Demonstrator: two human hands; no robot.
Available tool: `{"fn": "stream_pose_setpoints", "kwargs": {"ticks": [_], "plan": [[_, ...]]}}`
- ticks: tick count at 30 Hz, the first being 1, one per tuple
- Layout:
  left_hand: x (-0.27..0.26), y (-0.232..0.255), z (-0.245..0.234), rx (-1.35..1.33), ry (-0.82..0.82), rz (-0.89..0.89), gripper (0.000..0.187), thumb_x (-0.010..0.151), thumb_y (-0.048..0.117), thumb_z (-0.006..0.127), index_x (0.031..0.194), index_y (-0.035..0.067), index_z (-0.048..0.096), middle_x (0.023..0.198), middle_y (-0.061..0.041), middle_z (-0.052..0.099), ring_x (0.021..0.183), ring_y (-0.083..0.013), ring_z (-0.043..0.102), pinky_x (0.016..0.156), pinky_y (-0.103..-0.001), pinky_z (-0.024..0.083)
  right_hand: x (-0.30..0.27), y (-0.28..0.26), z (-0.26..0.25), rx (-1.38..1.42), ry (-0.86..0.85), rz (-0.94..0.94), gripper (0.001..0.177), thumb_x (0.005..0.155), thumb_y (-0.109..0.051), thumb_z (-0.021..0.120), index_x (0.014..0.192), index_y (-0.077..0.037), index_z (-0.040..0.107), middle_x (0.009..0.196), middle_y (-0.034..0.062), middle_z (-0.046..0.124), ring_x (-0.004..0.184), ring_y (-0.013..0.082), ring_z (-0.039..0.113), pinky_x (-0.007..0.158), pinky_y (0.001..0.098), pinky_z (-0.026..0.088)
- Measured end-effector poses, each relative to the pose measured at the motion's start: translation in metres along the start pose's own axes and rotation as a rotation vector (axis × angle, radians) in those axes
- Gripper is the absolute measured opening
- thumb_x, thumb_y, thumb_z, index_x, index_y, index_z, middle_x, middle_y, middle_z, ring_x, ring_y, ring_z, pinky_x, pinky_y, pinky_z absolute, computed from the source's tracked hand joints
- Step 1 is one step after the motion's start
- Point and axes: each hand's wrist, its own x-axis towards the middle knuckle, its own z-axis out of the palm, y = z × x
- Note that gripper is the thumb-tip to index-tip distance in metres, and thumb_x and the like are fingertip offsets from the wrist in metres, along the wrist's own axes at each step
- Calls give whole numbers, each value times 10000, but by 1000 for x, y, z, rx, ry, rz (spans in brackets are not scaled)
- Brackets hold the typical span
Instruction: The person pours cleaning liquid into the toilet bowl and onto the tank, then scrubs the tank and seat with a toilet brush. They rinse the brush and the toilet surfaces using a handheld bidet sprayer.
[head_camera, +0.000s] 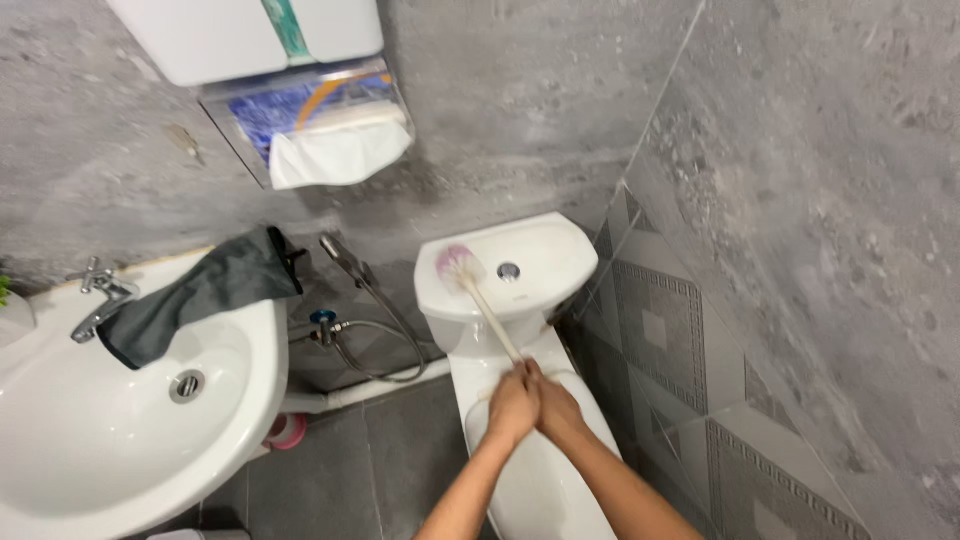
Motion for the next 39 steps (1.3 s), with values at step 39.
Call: {"fn": "stream_pose_setpoints", "kwargs": {"ticks": [39], "plan": [[58,54,-13,-97,-37,-103,568,1057,422,373,1117,-47,688,1073,-322,719,1047,-468,678,985,-490,501,73,4,-41,-58,72,-62,596,952,-323,512,1526,-231,376,1208,163,695,1068,333,716,881,456,581]]}}
